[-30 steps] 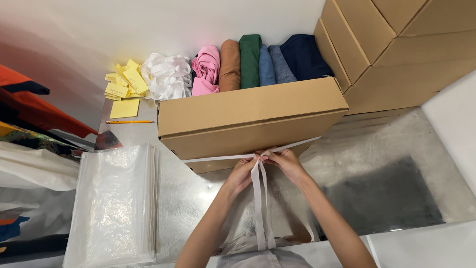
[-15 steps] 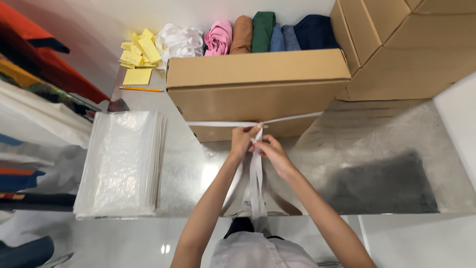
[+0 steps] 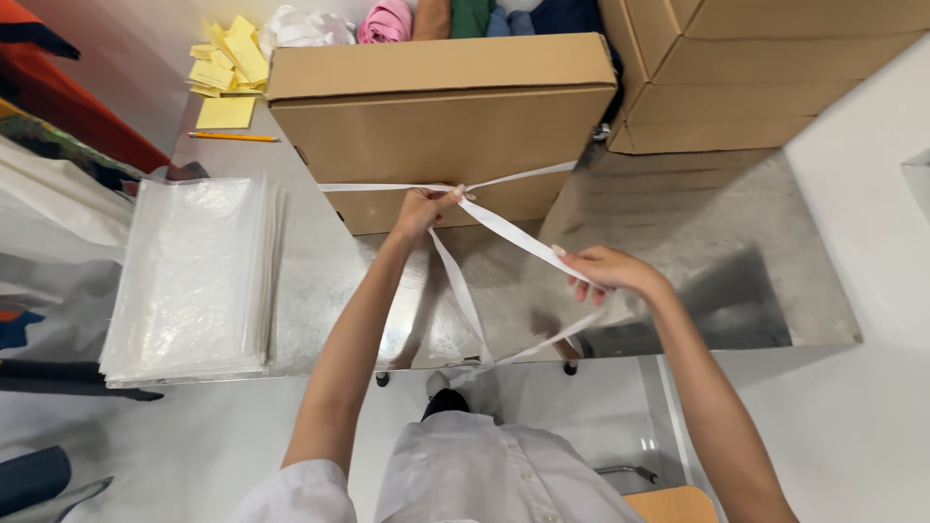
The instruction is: The person places two plastic-wrapped folded garments into a cardboard box, closes the lid, and then ties the box with a white ribbon. The person secures the ribbon by tying a knot and a bow on top of the box.
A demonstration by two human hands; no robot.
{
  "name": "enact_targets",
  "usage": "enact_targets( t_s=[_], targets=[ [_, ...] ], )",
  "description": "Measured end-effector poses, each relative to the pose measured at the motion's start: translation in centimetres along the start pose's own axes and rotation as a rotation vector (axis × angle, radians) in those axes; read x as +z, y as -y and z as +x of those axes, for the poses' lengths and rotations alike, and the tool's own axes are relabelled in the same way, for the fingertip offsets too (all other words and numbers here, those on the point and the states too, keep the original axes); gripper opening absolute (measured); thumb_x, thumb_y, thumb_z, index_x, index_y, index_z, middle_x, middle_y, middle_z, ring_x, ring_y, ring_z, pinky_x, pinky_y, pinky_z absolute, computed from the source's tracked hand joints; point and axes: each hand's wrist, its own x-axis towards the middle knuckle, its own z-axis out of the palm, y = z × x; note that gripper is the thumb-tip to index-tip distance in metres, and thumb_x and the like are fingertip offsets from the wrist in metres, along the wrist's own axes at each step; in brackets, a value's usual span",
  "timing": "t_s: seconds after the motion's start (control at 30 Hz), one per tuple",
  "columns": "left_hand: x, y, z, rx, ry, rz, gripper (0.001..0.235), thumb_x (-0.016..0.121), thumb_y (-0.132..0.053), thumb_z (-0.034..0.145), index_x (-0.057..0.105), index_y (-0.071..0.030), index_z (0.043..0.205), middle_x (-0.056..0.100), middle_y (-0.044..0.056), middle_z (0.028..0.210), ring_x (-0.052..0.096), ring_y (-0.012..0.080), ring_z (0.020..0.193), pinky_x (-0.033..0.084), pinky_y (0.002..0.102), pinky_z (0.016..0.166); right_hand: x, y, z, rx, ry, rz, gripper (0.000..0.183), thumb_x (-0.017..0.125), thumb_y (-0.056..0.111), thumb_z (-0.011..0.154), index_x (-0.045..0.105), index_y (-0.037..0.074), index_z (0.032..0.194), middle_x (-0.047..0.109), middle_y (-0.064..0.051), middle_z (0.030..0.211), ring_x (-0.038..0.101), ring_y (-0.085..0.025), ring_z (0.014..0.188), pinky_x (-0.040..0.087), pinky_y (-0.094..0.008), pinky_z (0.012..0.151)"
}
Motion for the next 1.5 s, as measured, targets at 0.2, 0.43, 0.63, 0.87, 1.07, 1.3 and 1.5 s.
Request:
enact_targets(
  t_s=[0.2,0.43,0.63,0.87,1.07,1.3,1.5],
  targets=[
    [0.3,-1.4,-0.8,-0.015,0.039,0.001,0.033,0.09,-0.038,0.08,0.079,-0.013,0.098,0.073,-0.005,0.079,0.056,0.0012,0.061,0.054,0.014,0.05,-3.1,-4.1,1.9,0.241,-0.239,-0.498,0.07,0.039,0.068,0.092,0.077,0.009,0.104,0.078,-0.006,0.063,0.076,-0.018,0.057,0.053,-0.028,0.051],
    [0.4,-0.3,0.3,-0.034,0.062,-0.095,0.029,0.088,-0.031,0.081,0.077,-0.009,0.098,0.076,0.004,0.083,0.068,0.0075,0.059,0.062,0.02,0.055,1.2,-0.7,5.9,0.031,-0.321,-0.739,0.074,0.039,0.074,0.095,0.072,0.013,0.121,0.066,-0.019,0.129,0.058,-0.042,0.128,0.04,-0.063,0.104],
    [0.4,-0.6,0.1,-0.143,0.043,-0.221,0.036,0.088,-0.026,0.08,0.074,0.0,0.101,0.074,0.007,0.084,0.073,0.015,0.064,0.068,0.029,0.06,7.2,3.9,13.1,-0.665,-0.247,0.242,0.045,0.061,0.027,0.101,0.057,-0.002,0.135,0.06,-0.03,0.134,0.053,-0.045,0.131,0.041,-0.053,0.109],
    [0.0,0.3,1.2,-0.167,0.048,-0.259,0.032,0.087,-0.021,0.081,0.073,0.003,0.097,0.074,0.009,0.084,0.073,0.0168,0.067,0.068,0.034,0.062,9.5,6.8,16.5,-0.438,-0.27,0.682,0.034,0.077,0.035,0.093,0.06,0.013,0.112,0.058,0.008,0.079,0.052,0.0,0.066,0.04,-0.012,0.059],
    [-0.3,-1.1,0.2,-0.18,0.062,-0.274,0.04,0.09,-0.027,0.078,0.073,0.002,0.099,0.075,0.01,0.085,0.073,0.0167,0.07,0.068,0.035,0.067,9.2,5.0,19.3,-0.443,-0.472,0.57,0.029,0.078,0.04,0.092,0.068,0.014,0.084,0.065,0.003,0.07,0.044,0.0,0.052,0.029,-0.016,0.043],
    [-1.2,2.3,1.3,-0.23,0.153,-0.35,0.037,0.087,-0.019,0.082,0.071,0.002,0.108,0.074,0.007,0.094,0.073,0.0141,0.082,0.065,0.03,0.08,8.3,7.4,15.4,-0.408,-0.382,0.755,0.018,0.078,0.025,0.094,0.07,0.01,0.089,0.043,0.01,0.061,0.035,0.002,0.048,0.026,-0.013,0.039],
    [-1.7,-1.0,-0.7,-0.2,0.245,-0.351,0.039,0.09,-0.017,0.08,0.071,0.002,0.108,0.076,0.008,0.097,0.076,0.0153,0.087,0.063,0.025,0.082,8.0,7.6,15.1,-0.416,-0.282,0.823,0.017,0.076,0.019,0.095,0.066,0.006,0.097,0.041,0.014,0.064,0.031,0.006,0.046,0.022,-0.01,0.039]
  ],
)
